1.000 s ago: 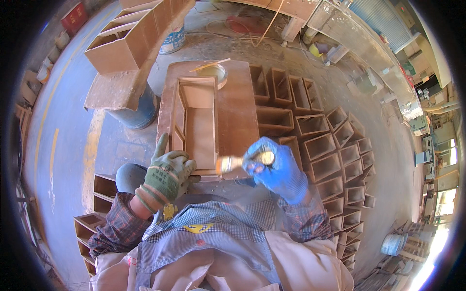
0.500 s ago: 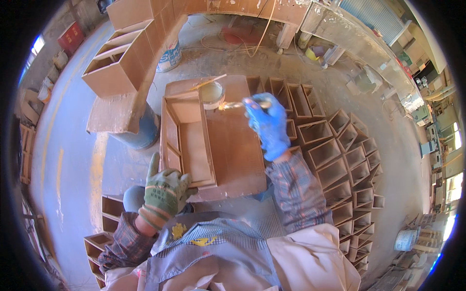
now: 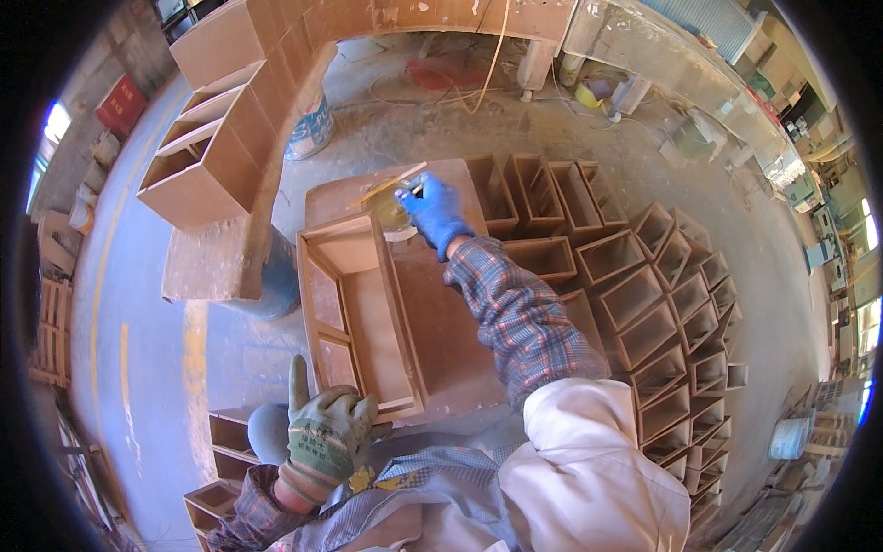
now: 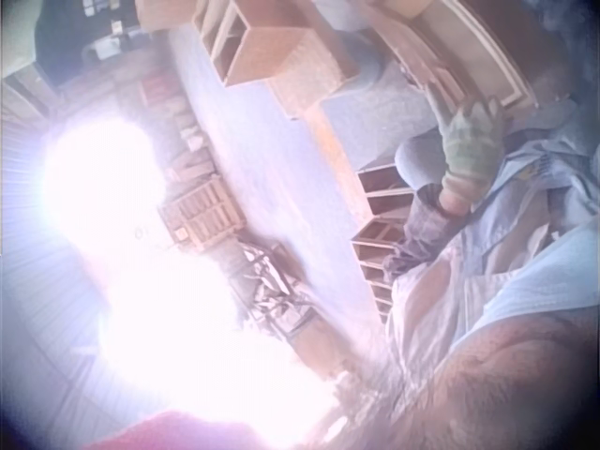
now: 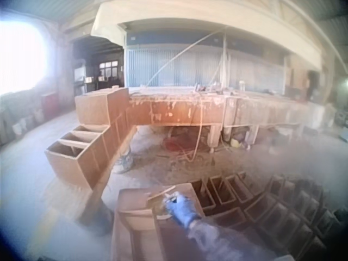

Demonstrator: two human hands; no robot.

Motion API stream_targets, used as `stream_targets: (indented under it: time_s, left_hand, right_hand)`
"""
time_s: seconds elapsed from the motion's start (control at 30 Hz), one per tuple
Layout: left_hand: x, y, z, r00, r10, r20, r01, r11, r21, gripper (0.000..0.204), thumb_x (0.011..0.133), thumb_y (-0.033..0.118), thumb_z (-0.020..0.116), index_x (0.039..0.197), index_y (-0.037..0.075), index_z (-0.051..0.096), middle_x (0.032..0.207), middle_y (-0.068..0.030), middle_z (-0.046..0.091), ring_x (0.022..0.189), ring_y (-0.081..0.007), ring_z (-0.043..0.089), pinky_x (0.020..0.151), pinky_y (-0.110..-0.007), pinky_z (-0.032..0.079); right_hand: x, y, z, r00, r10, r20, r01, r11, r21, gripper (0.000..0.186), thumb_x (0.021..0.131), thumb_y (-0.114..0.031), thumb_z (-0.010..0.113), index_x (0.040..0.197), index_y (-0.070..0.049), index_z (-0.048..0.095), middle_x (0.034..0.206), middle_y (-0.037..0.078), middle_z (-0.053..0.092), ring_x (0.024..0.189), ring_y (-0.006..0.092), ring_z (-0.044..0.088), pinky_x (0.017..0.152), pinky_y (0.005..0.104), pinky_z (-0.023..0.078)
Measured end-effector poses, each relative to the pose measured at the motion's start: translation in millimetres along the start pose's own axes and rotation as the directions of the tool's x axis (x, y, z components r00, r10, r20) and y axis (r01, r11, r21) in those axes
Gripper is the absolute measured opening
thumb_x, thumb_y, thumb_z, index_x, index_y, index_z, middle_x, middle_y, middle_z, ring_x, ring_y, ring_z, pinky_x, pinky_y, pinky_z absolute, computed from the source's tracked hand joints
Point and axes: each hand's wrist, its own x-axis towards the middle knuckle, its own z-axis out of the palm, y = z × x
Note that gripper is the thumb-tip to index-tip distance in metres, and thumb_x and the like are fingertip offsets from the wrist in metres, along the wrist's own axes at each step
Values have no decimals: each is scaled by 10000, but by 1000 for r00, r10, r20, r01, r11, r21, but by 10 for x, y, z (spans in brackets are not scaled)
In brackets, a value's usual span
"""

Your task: The person sits on the floor and repeatedly wipes small wooden boxes with a cloth, then applies a finish with a brush. They rotate each box to cover all sides, dip the brush into a container, and place finished boxes into a nearby stack.

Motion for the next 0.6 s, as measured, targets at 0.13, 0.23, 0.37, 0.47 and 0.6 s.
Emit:
stream_targets:
  time_s: [0.13, 0.23, 0.37, 0.47, 0.6]
  left_hand:
    - [-23, -1, -5, 1000, 9, 3, -9, 1000, 1, 143, 816, 259, 705, 816, 136, 633, 725, -50, 613, 869, -245, 702, 1188, -736, 165]
    - [-46, 3, 12, 1000, -11, 6, 11, 1000, 6, 163, 843, 293, 701, 842, 143, 638, 750, -52, 634, 920, -247, 710, 1195, -721, 180]
    - [-58, -14, 75, 1000, 4, 3, -4, 997, 76, 187, 873, 327, 692, 848, 148, 645, 775, -55, 645, 930, -248, 711, 1209, -693, 190]
    - [-76, -26, 102, 1000, 4, -8, -4, 1000, 31, 199, 865, 325, 721, 852, 136, 659, 778, -60, 645, 913, -252, 704, 1211, -690, 184]
    - [-83, -12, 94, 1000, 12, -10, -11, 999, 51, 190, 866, 314, 730, 879, 131, 680, 761, -61, 651, 915, -248, 697, 1220, -684, 159]
  right_hand:
    - [-192, -152, -245, 998, -64, -26, 62, 994, -86, 245, 933, -221, 760, 1028, -13, 673, 802, 84, 694, 656, 128, 659, 581, 309, 564]
    - [-444, -260, -417, 997, -74, -37, 73, 997, -39, 221, 931, -214, 765, 1010, -30, 669, 782, 54, 666, 616, 121, 634, 556, 283, 541]
    - [-1000, -415, -839, 1000, -8, -13, 11, 975, 223, 144, 945, -156, 747, 1016, -71, 654, 783, 25, 646, 578, 68, 575, 478, 223, 452]
    - [-1689, -567, -1281, 996, -19, 89, -19, 914, 405, 138, 953, -139, 730, 1035, -72, 640, 817, 30, 656, 635, 69, 600, 511, 207, 468]
    - [-2623, -717, -1583, 975, -128, 181, 16, 855, 518, 255, 922, -210, 774, 1073, -73, 620, 902, 55, 673, 743, 87, 635, 588, 226, 543]
